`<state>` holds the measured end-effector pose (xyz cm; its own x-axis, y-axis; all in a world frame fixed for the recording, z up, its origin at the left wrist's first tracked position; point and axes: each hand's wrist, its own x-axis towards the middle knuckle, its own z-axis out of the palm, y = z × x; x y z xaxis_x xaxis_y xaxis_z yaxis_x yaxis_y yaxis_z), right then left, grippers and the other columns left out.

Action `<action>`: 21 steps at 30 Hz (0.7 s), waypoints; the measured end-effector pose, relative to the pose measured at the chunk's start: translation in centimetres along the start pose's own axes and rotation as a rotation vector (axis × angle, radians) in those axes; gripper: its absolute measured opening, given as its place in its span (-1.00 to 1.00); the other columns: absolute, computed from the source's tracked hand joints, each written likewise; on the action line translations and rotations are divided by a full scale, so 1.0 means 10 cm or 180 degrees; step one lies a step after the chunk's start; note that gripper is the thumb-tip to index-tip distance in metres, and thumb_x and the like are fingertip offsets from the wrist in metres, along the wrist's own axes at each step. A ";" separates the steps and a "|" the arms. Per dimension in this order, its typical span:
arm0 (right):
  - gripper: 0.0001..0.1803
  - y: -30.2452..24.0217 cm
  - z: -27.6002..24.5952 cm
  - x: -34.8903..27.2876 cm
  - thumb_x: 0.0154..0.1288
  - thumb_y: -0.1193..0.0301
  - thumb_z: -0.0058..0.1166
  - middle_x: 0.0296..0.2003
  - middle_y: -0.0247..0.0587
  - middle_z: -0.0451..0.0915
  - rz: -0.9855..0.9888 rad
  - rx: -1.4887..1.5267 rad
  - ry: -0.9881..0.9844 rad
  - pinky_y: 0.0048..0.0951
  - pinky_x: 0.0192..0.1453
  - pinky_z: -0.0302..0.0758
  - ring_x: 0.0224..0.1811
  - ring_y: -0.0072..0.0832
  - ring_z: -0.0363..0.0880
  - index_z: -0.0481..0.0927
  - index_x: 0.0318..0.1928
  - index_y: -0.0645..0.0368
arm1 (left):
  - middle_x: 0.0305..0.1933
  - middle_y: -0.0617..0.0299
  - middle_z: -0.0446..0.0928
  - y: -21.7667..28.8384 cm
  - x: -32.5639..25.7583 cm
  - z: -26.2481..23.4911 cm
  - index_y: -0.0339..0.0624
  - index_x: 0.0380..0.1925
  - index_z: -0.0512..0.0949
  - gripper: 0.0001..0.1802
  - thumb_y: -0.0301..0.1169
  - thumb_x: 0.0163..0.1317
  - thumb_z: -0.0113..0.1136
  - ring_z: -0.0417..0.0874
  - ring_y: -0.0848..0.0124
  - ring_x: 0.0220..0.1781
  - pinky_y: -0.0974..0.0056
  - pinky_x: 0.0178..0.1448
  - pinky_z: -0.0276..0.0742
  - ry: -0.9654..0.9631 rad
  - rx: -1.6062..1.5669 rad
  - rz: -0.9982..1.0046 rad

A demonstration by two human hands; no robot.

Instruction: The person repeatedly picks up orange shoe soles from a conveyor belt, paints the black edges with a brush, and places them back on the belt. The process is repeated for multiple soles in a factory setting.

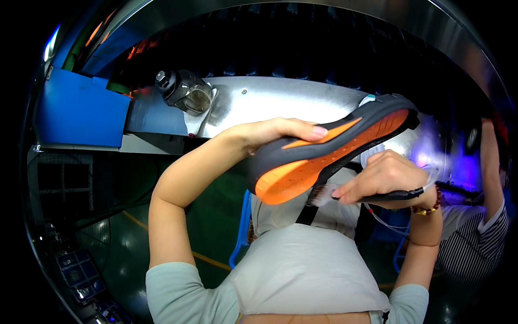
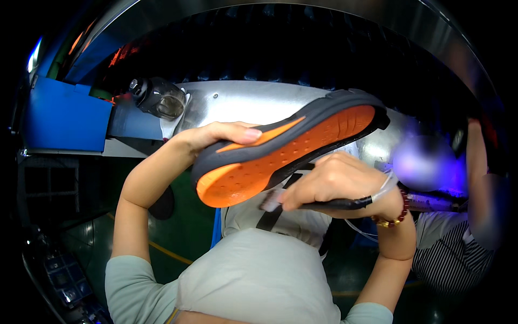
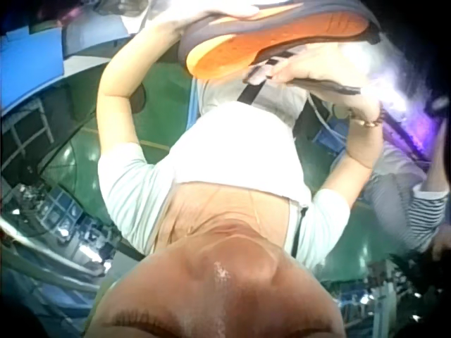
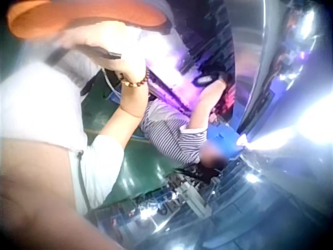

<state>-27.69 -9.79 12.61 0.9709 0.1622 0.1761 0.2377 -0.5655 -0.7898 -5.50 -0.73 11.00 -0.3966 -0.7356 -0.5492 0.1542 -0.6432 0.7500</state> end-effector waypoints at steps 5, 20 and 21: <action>-0.86 0.13 0.04 -0.01 -0.01 0.51 0.07 -0.29 -0.23 0.61 -0.0147 0.0592 0.0612 -0.59 -0.44 0.33 -0.36 -0.47 0.60 0.60 -0.36 0.15 | -0.22 -0.01 0.50 0.12 -0.12 0.11 -0.33 -0.06 0.40 -0.36 -0.01 0.00 0.12 0.57 0.45 -0.31 0.50 -0.22 0.49 0.0196 -0.0051 -0.0350; -0.83 0.09 -0.02 -0.35 -0.10 0.55 0.17 -0.28 -0.15 0.60 0.0212 0.0189 0.0961 -0.55 -0.36 0.45 -0.37 -0.41 0.59 0.61 -0.38 0.18 | -0.21 0.02 0.50 -0.10 -0.27 -0.16 -0.35 -0.06 0.39 -0.39 -0.11 -0.02 0.15 0.55 0.46 -0.31 0.45 -0.24 0.49 0.0248 -0.0494 -0.0372; -0.81 0.14 0.00 -0.36 -0.12 0.58 0.19 -0.29 -0.13 0.60 0.0125 0.0468 0.1403 -0.54 -0.29 0.49 -0.34 -0.39 0.60 0.61 -0.38 0.19 | -0.21 0.02 0.50 -0.15 -0.28 -0.22 -0.35 -0.06 0.39 -0.40 -0.12 -0.02 0.15 0.55 0.45 -0.31 0.45 -0.24 0.49 0.0250 -0.0572 -0.0333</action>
<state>-30.89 -11.13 10.86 0.9062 -0.2343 0.3521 0.2248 -0.4385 -0.8702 -2.61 1.77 10.58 -0.3483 -0.6726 -0.6529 0.2774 -0.7393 0.6136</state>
